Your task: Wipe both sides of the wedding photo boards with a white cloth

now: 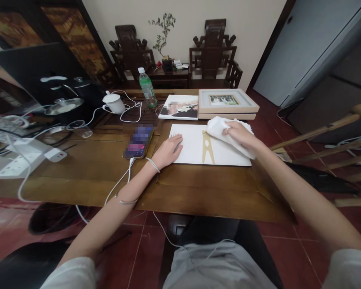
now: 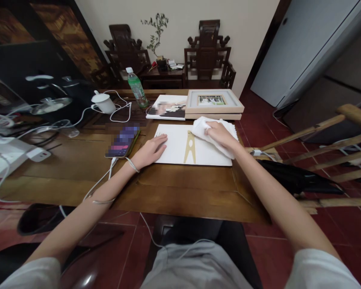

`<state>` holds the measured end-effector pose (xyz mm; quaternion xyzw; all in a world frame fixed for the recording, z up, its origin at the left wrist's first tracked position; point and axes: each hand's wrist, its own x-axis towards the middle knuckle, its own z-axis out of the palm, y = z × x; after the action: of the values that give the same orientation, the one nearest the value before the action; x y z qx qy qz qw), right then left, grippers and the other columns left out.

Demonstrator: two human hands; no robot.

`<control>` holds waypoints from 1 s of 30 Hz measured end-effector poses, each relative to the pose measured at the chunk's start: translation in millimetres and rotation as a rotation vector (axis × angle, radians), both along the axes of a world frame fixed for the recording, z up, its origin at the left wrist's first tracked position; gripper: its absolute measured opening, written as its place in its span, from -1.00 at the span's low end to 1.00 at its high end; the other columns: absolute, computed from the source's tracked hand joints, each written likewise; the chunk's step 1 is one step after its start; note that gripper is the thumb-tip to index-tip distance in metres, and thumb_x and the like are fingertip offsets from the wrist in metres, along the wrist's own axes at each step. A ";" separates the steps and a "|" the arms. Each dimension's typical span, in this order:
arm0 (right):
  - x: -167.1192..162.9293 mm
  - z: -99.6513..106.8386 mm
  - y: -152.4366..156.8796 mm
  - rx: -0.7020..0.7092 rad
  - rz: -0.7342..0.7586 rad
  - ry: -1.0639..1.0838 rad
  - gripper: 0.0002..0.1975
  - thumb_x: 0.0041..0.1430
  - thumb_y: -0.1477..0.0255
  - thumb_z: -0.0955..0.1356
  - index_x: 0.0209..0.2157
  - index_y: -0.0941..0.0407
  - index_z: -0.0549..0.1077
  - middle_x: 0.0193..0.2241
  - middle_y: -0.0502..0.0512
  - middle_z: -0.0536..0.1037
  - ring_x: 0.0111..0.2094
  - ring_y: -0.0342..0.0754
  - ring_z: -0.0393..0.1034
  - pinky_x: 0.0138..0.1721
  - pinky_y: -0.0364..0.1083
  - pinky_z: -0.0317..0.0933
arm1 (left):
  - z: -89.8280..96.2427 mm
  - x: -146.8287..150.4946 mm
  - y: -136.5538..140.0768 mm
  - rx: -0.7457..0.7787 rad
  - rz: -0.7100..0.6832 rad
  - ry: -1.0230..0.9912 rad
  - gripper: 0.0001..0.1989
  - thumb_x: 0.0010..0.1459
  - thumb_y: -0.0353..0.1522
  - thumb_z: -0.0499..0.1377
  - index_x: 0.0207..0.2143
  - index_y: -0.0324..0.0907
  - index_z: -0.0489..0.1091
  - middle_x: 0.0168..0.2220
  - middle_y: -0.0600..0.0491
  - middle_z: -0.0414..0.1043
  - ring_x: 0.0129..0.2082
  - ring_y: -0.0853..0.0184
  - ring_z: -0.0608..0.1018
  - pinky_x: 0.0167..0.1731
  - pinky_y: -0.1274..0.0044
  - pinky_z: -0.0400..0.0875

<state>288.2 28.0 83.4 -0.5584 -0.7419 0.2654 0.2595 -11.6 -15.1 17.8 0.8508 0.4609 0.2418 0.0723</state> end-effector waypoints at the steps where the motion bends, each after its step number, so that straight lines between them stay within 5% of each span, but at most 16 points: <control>1: -8.0 -2.5 5.2 0.024 -0.019 0.010 -0.86 -0.07 0.41 0.24 -0.43 0.10 0.38 -0.20 0.15 0.54 -0.12 0.16 0.32 -0.14 0.02 0.16 | -0.1 -0.1 0.1 0.001 0.000 0.007 -0.60 0.31 -0.34 -0.03 0.09 -0.33 0.38 0.22 -0.24 0.33 0.27 0.08 0.35 0.29 0.20 0.21; 7: -53.2 1.3 9.1 0.103 0.139 -0.121 -0.94 -0.01 0.50 0.20 -0.46 0.09 0.28 -0.31 0.15 0.50 -0.23 0.08 0.33 -0.21 -0.03 0.12 | 0.4 -0.2 -0.1 -0.006 0.005 0.011 -0.59 0.32 -0.33 -0.04 0.09 -0.36 0.38 0.22 -0.27 0.33 0.27 0.07 0.35 0.30 0.20 0.20; 15: -63.7 3.1 -38.6 0.218 0.345 -0.497 -0.84 0.01 0.63 0.18 -0.45 0.10 0.29 -0.48 0.12 0.42 -0.36 0.05 0.28 -0.17 0.00 0.07 | 0.2 0.4 -0.1 0.013 0.005 0.043 -0.57 0.32 -0.34 -0.04 0.10 -0.39 0.37 0.22 -0.28 0.33 0.27 0.09 0.35 0.30 0.24 0.20; 25: -52.8 -1.0 -105.9 0.205 0.484 -0.398 -0.82 0.04 0.64 0.20 -0.40 0.09 0.30 -0.41 0.07 0.44 -0.31 0.01 0.31 0.13 0.12 0.00 | 0.5 1.2 -0.3 0.004 0.014 0.049 -0.57 0.32 -0.33 -0.05 0.11 -0.37 0.36 0.23 -0.26 0.31 0.28 0.08 0.34 0.30 0.22 0.21; 30: -51.6 9.4 -124.2 0.108 0.454 -0.382 -0.85 0.04 0.61 0.20 -0.45 0.07 0.26 -0.47 0.07 0.43 -0.27 0.04 0.31 -0.07 0.00 0.13 | 1.5 0.9 -0.6 -0.012 0.007 0.013 -0.59 0.31 -0.33 -0.04 0.10 -0.34 0.37 0.23 -0.25 0.32 0.28 0.07 0.33 0.29 0.19 0.21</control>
<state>236.6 -96.1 92.8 -0.4035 -0.8962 0.1670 0.0784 -10.6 -15.7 19.2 0.8503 0.4657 0.2336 0.0737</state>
